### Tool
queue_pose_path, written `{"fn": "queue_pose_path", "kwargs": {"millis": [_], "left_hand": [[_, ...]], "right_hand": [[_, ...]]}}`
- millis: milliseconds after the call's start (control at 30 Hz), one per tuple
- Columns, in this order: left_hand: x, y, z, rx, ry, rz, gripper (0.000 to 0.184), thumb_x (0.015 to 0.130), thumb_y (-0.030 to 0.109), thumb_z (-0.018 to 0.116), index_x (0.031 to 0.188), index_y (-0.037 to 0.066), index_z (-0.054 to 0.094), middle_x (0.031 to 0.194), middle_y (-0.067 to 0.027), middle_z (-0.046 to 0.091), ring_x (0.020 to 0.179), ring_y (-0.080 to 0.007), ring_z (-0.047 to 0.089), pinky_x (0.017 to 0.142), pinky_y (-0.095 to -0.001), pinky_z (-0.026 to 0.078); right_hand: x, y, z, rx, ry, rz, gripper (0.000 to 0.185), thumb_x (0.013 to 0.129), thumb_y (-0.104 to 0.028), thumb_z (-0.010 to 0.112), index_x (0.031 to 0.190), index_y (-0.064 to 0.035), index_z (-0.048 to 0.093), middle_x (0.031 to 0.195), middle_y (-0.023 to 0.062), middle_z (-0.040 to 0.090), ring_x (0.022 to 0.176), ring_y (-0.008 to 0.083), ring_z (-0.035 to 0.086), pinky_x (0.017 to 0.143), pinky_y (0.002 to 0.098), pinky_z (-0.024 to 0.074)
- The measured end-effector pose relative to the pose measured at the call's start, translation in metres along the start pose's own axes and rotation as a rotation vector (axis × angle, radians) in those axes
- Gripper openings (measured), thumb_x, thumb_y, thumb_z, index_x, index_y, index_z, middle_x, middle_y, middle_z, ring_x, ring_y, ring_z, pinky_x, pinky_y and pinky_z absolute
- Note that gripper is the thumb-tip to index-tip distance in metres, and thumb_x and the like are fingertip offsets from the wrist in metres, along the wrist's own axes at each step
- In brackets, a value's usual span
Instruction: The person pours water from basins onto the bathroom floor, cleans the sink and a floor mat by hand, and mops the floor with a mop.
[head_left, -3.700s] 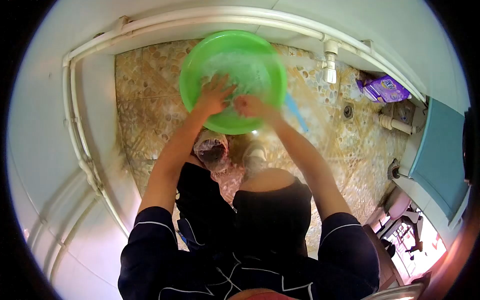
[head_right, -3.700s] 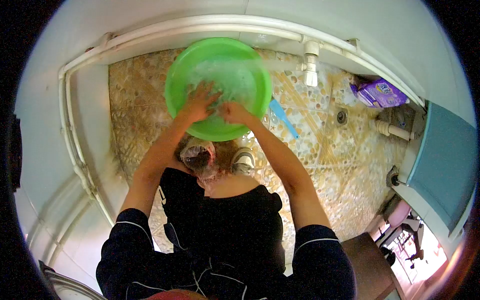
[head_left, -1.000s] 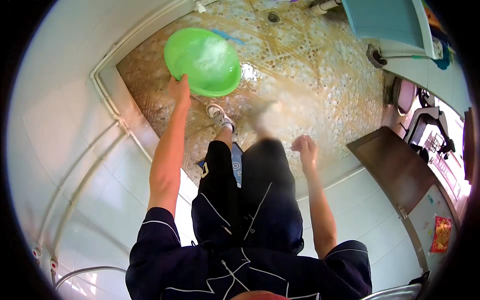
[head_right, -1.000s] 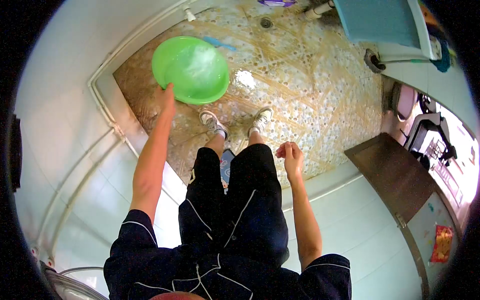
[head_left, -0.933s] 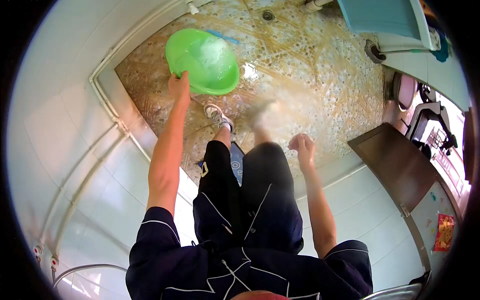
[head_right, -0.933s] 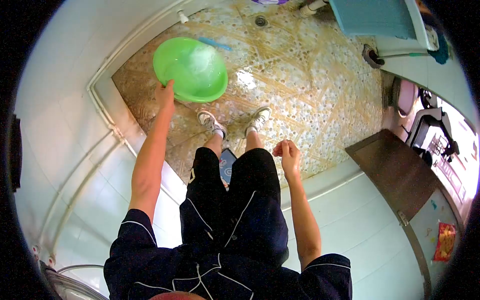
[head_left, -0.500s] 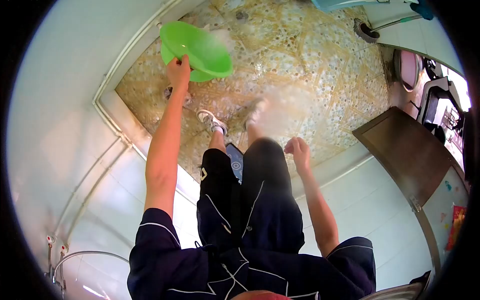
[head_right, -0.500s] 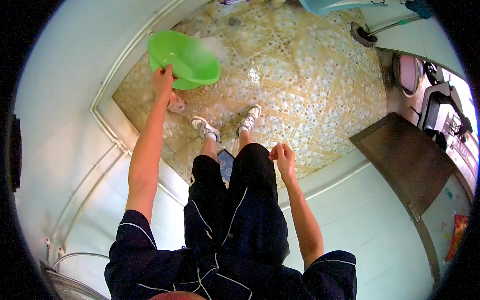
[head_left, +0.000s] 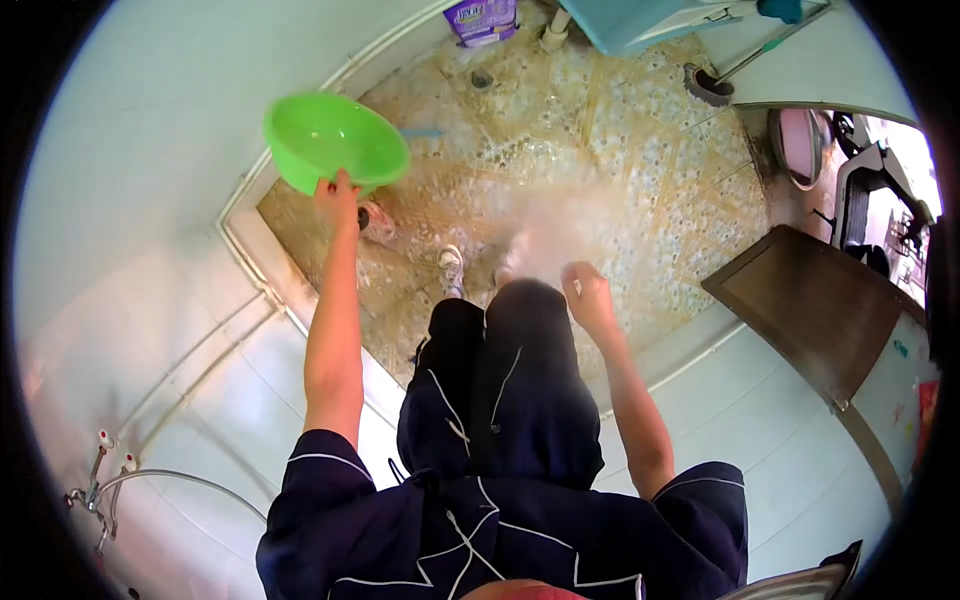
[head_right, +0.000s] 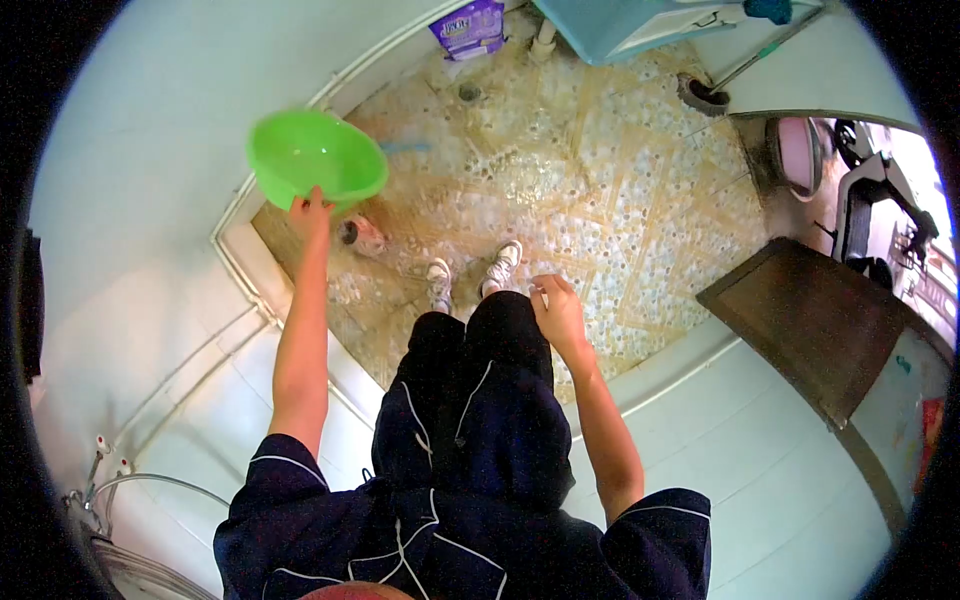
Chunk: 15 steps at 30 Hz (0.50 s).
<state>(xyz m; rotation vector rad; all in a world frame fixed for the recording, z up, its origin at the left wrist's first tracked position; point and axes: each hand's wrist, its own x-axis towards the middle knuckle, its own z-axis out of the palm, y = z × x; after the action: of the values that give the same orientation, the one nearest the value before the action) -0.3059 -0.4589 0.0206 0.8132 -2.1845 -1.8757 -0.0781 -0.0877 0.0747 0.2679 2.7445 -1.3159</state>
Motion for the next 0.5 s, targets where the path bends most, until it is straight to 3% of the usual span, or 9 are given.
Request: {"fn": "queue_pose_path", "kwargs": {"millis": [33,100,133,200,267,333,400,467,500], "left_hand": [[0.003,-0.001,-0.01,-0.016,-0.014,0.018,0.019,0.084,0.014,0.059,0.079,-0.003,0.052,0.067,-0.0112,0.054,0.057,-0.0229,0.053,0.056,-0.0373,0.049],[-0.003,0.0,-0.029,-0.36,0.047,-0.27,0.015,0.087,0.012,0.057,0.088,-0.002,0.051,0.073,-0.0056,0.05,0.064,-0.0156,0.05,0.064,-0.0347,0.051],[-0.01,0.003,-0.033,-0.375,0.021,-0.265,0.015,0.087,0.012,0.057,0.088,-0.002,0.051,0.073,-0.0056,0.05,0.064,-0.0156,0.05,0.064,-0.0347,0.051],[-0.031,0.005,-0.05,-0.445,-0.025,-0.393,0.014,0.089,0.01,0.054,0.097,-0.002,0.051,0.074,-0.0051,0.048,0.068,-0.0156,0.049,0.074,-0.0357,0.05],[-0.046,-0.014,-0.067,-0.494,-0.157,-0.471,0.016,0.089,0.01,0.053,0.1,-0.002,0.05,0.076,-0.0051,0.048,0.071,-0.0158,0.049,0.077,-0.0365,0.05],[-0.062,-0.026,-0.076,-0.516,-0.261,-0.562,0.017,0.09,0.01,0.051,0.103,-0.002,0.049,0.079,-0.0051,0.047,0.073,-0.016,0.048,0.08,-0.0373,0.049],[-0.075,-0.032,-0.075,-0.566,-0.182,-0.722,0.021,0.09,0.01,0.051,0.108,-0.002,0.046,0.089,-0.0081,0.049,0.083,-0.0197,0.05,0.083,-0.0395,0.048],[-0.084,-0.042,-0.077,-0.557,-0.208,-0.757,0.024,0.09,0.011,0.051,0.109,-0.002,0.046,0.095,-0.0095,0.049,0.088,-0.0213,0.05,0.085,-0.0396,0.048],[-0.086,-0.047,-0.075,-0.552,-0.201,-0.789,0.026,0.09,0.012,0.052,0.111,-0.002,0.045,0.1,-0.011,0.048,0.093,-0.023,0.05,0.088,-0.0396,0.047]], "right_hand": [[0.002,-0.023,-0.006,0.071,-0.008,0.102,0.014,0.084,-0.012,0.057,0.088,0.0004,0.059,0.083,0.015,0.062,0.07,0.0268,0.062,0.062,0.0338,0.0498],[0.0,-0.071,-0.023,0.179,-0.045,0.295,0.016,0.081,-0.01,0.058,0.094,-0.0004,0.062,0.092,0.0161,0.062,0.079,0.0296,0.063,0.07,0.0357,0.0497],[-0.002,-0.091,-0.028,0.171,-0.016,0.292,0.016,0.081,-0.01,0.058,0.094,-0.0004,0.062,0.092,0.0161,0.062,0.079,0.0296,0.063,0.07,0.0357,0.0497],[-0.017,-0.124,-0.032,-0.235,0.139,-0.011,0.017,0.082,-0.01,0.058,0.095,-0.0008,0.063,0.095,0.0156,0.062,0.083,0.0288,0.062,0.072,0.034,0.0495],[-0.041,-0.154,-0.036,-0.222,0.227,-0.069,0.016,0.084,-0.01,0.056,0.096,-0.0013,0.062,0.095,0.0124,0.063,0.082,0.025,0.063,0.07,0.0322,0.0496],[-0.06,-0.191,-0.048,0.322,0.288,0.199,0.015,0.086,-0.009,0.055,0.094,-0.0002,0.063,0.087,0.0101,0.064,0.076,0.0197,0.062,0.066,0.0288,0.0487],[-0.078,-0.242,-0.078,0.539,0.287,0.191,0.015,0.087,-0.008,0.054,0.094,0.0008,0.063,0.082,0.0091,0.063,0.072,0.0165,0.06,0.063,0.0265,0.0477],[-0.101,-0.291,-0.112,0.83,0.243,0.04,0.019,0.09,-0.01,0.05,0.095,0.0027,0.063,0.073,0.0077,0.06,0.062,0.0099,0.056,0.056,0.0216,0.045],[-0.108,-0.306,-0.128,0.854,0.192,-0.216,0.027,0.091,-0.016,0.046,0.1,0.0035,0.062,0.069,0.0075,0.059,0.057,0.0107,0.055,0.053,0.0231,0.0448]]}}
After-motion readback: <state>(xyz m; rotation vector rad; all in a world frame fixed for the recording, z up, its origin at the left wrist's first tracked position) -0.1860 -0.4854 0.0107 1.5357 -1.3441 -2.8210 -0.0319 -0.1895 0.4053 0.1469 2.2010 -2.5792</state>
